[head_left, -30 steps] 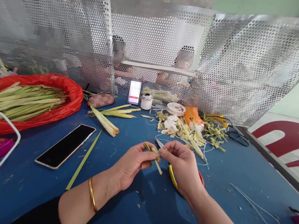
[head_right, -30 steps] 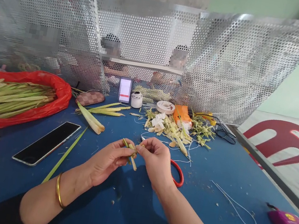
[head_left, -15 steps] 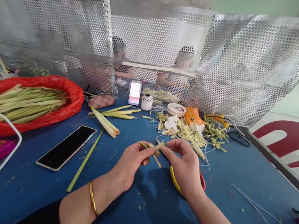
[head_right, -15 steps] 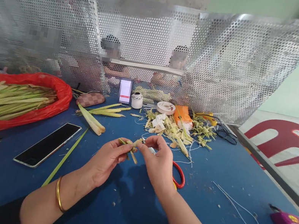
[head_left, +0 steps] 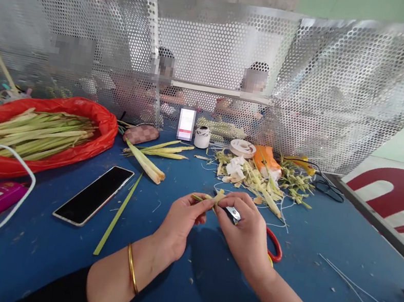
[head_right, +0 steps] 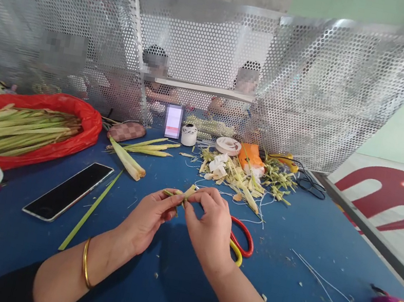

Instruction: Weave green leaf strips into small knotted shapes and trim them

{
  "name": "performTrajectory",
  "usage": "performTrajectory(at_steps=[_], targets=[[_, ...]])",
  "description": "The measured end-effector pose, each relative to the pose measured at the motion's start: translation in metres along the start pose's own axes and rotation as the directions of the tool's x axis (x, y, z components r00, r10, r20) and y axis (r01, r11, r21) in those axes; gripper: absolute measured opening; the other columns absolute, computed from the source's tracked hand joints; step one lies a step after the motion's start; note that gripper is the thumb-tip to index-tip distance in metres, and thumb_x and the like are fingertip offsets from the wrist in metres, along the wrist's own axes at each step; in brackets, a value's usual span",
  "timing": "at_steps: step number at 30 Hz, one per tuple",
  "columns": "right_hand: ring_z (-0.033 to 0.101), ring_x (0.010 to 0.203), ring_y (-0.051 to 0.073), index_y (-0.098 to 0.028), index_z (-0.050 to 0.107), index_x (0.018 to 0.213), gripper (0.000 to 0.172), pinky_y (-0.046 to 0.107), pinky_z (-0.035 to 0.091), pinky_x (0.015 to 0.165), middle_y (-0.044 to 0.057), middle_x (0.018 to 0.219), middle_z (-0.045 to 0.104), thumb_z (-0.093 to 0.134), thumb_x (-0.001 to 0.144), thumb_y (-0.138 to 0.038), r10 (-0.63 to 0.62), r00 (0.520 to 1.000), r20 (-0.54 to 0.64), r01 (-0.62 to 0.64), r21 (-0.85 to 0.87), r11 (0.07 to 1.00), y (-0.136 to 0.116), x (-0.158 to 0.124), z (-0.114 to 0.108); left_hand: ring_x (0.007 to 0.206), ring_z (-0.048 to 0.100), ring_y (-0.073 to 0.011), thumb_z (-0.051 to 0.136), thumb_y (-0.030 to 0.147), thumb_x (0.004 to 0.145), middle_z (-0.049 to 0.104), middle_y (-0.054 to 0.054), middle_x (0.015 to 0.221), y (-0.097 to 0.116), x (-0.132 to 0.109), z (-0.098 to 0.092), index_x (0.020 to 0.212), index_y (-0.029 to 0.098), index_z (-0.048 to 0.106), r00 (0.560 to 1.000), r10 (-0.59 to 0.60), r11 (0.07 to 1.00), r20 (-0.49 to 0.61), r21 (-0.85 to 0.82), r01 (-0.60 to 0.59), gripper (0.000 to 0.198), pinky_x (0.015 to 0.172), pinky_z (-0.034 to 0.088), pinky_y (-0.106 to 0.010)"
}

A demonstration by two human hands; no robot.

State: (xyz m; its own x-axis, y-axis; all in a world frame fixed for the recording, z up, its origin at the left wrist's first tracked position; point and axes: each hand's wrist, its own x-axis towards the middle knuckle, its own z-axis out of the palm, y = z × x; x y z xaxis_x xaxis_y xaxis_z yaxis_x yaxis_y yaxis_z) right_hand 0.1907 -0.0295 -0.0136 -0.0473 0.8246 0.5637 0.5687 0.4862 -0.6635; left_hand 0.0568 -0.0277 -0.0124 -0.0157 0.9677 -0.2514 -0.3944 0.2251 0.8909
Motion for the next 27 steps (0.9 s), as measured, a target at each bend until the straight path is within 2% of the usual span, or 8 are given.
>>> performTrajectory(at_steps=[5,9,11,14,17,22,24,27], targets=[[0.061,0.088,0.023,-0.023,0.063,0.077,0.007,0.038,0.047,0.079,0.006,0.09,0.064,0.06,0.082,-0.019,-0.046,0.999,0.02,0.046,0.001,0.999,0.0,0.0,-0.001,0.051,0.044,-0.0056,0.082,0.031,0.057,0.058,0.003,0.065,-0.001,0.0,0.001,0.075,0.016,0.068,1.0,-0.002,1.0,-0.021,-0.014,0.001,0.027,0.052,0.032,-0.02],[0.061,0.091,0.023,-0.023,0.063,0.077,0.007,0.038,0.047,0.082,0.006,0.091,0.064,0.062,0.084,-0.023,-0.03,0.999,0.028,0.028,0.074,0.997,0.002,0.006,-0.009,0.05,0.041,-0.0051,0.08,0.03,0.059,0.059,0.003,0.064,0.002,-0.002,0.002,0.074,0.016,0.065,1.0,0.009,1.0,-0.026,-0.016,-0.009,0.025,0.051,0.031,-0.02],[0.062,0.091,0.021,-0.024,0.062,0.089,0.005,0.035,0.048,0.08,0.005,0.094,0.065,0.061,0.085,-0.022,0.001,0.998,0.058,-0.009,0.131,0.991,0.004,0.01,-0.015,0.051,0.039,-0.005,0.078,0.03,0.062,0.062,0.001,0.067,0.004,-0.003,0.003,0.075,0.015,0.064,1.0,0.002,1.0,0.004,-0.001,-0.002,0.024,0.051,0.031,-0.02],[0.062,0.091,0.019,-0.026,0.059,0.107,0.023,0.032,0.048,0.08,0.003,0.099,0.066,0.059,0.086,-0.019,-0.014,0.98,0.198,-0.022,0.175,0.984,0.006,0.016,-0.023,0.052,0.039,-0.0056,0.075,0.03,0.065,0.062,0.0,0.068,0.005,-0.005,0.003,0.074,0.015,0.062,0.997,-0.007,1.0,0.071,0.024,0.005,0.021,0.051,0.031,-0.02],[0.061,0.083,0.017,-0.025,0.064,0.096,0.013,0.029,0.047,0.075,0.002,0.089,0.066,0.055,0.088,-0.019,-0.11,0.948,0.298,0.056,0.182,0.982,0.009,0.02,-0.026,0.054,0.039,-0.006,0.072,0.029,0.068,0.06,0.001,0.067,0.004,-0.005,0.002,0.073,0.016,0.061,0.991,-0.009,0.999,0.133,0.038,0.004,0.019,0.052,0.031,-0.02],[0.058,0.073,0.016,-0.022,0.062,0.082,0.016,0.028,0.045,0.068,0.002,0.08,0.062,0.049,0.091,-0.018,-0.201,0.924,0.326,0.161,0.144,0.976,0.012,0.02,-0.026,0.054,0.038,-0.0059,0.073,0.031,0.068,0.061,0.001,0.068,0.003,-0.004,0.001,0.073,0.016,0.058,0.979,-0.075,0.997,0.19,0.018,0.073,0.022,0.054,0.03,-0.02],[0.057,0.072,0.016,-0.022,0.059,0.079,0.019,0.027,0.044,0.066,0.003,0.079,0.06,0.046,0.091,-0.016,-0.204,0.924,0.324,0.174,0.118,0.978,0.011,0.02,-0.026,0.055,0.039,-0.0061,0.074,0.031,0.067,0.059,0.001,0.069,0.003,-0.003,0.001,0.073,0.017,0.058,0.973,-0.092,0.996,0.213,-0.002,0.094,0.023,0.054,0.03,-0.02],[0.055,0.07,0.016,-0.022,0.053,0.074,0.02,0.027,0.042,0.063,0.001,0.074,0.058,0.044,0.091,-0.015,-0.155,0.929,0.335,0.126,0.107,0.986,0.008,0.02,-0.026,0.059,0.041,-0.0062,0.075,0.03,0.068,0.057,0.002,0.072,0.001,-0.001,0.0,0.077,0.017,0.059,0.961,-0.087,0.994,0.262,-0.04,0.101,0.022,0.056,0.031,-0.02]])
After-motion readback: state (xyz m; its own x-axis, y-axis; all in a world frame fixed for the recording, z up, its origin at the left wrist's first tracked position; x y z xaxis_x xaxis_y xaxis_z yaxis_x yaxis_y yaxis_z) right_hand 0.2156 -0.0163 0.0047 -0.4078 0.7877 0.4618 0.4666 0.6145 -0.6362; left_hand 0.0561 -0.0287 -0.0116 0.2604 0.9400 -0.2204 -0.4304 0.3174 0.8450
